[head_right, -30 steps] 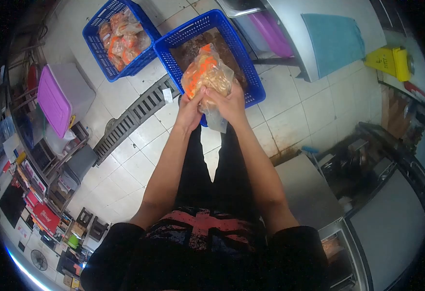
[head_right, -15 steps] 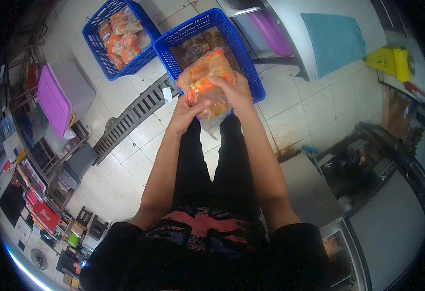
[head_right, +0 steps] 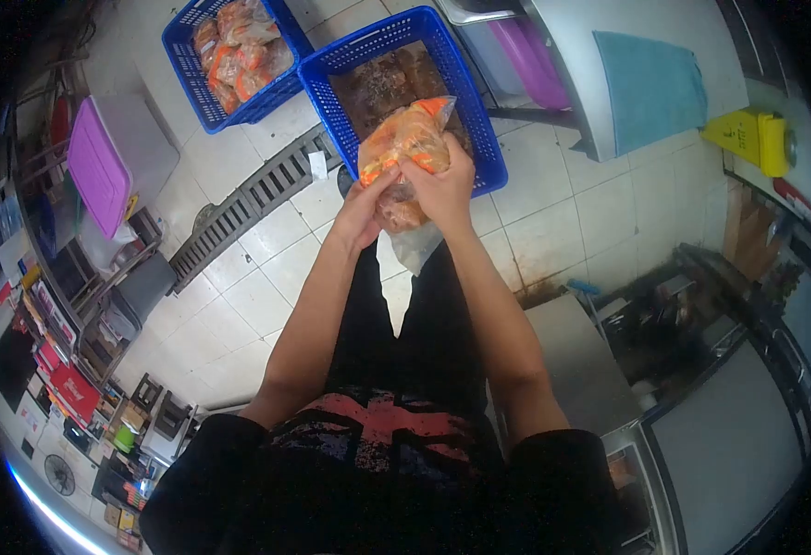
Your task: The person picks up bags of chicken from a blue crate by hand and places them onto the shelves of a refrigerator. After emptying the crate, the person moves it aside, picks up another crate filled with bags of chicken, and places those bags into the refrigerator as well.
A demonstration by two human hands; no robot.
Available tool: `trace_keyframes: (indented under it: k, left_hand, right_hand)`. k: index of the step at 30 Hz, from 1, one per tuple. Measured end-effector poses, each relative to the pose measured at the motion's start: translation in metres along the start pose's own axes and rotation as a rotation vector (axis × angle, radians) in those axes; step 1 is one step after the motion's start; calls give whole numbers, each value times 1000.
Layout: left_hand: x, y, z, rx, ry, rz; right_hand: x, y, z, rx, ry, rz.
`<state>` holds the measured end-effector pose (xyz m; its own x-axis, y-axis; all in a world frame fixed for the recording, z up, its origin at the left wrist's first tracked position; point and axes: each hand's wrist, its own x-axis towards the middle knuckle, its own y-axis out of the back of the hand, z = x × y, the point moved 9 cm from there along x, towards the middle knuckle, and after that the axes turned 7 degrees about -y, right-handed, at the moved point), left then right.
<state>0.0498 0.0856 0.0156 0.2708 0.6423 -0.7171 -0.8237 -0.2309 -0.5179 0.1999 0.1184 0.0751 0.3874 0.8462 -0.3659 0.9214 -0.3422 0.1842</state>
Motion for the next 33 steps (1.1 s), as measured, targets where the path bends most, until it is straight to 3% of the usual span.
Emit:
trace_keyframes:
  k: [3, 7, 9, 10, 13, 16, 18, 20, 23, 26, 28, 30, 31, 32, 33]
  left_hand:
    - [-5, -6, 9, -4, -69, 17]
    - [-13, -7, 39, 97, -246, 20]
    - [-22, -16, 67, 246, -318, -43]
    - [-26, -23, 77, 245, -338, -58]
    - [-49, -65, 124, 562, -380, -191]
    - [-47, -66, 143, 542, -283, -271]
    - [-42, -70, 156, 375, -356, -349]
    - [-38, -68, 161, -4, -190, -356]
    - [-32, -79, 174, 37, -148, -393]
    - [-33, -99, 188, 5, -171, -477]
    - [-33, -109, 195, -102, -165, -493]
    - [-32, -117, 201, -100, -172, -528]
    - [-30, -120, 200, -150, -134, -548]
    - [-30, -123, 198, -198, -93, -565]
    - [-33, -126, 195, -186, -77, -579]
  right_hand:
    - [-3, -1, -6, 36, -79, -61]
    - [-8, 1, -37, -149, 16, -214]
    - [-6, 7, -42, 365, -76, -203]
    - [-4, 8, -51, 365, -50, -204]
    - [9, -10, -70, 249, -305, -330]
    - [19, -10, -106, 335, -259, -277]
    - [17, -9, -135, 309, -211, -239]
    - [12, -19, -157, 234, -167, -327]
    - [14, -33, -187, 15, -9, -310]
    - [16, -37, -213, 22, 164, -307]
    - [12, -20, -213, 4, 221, -209]
    - [5, 23, -191, -374, 252, 80]
    - [-7, 30, -173, 45, 61, -32]
    - [-19, 31, -159, 50, 64, -11]
    - [-28, 30, -108, 343, -204, 9]
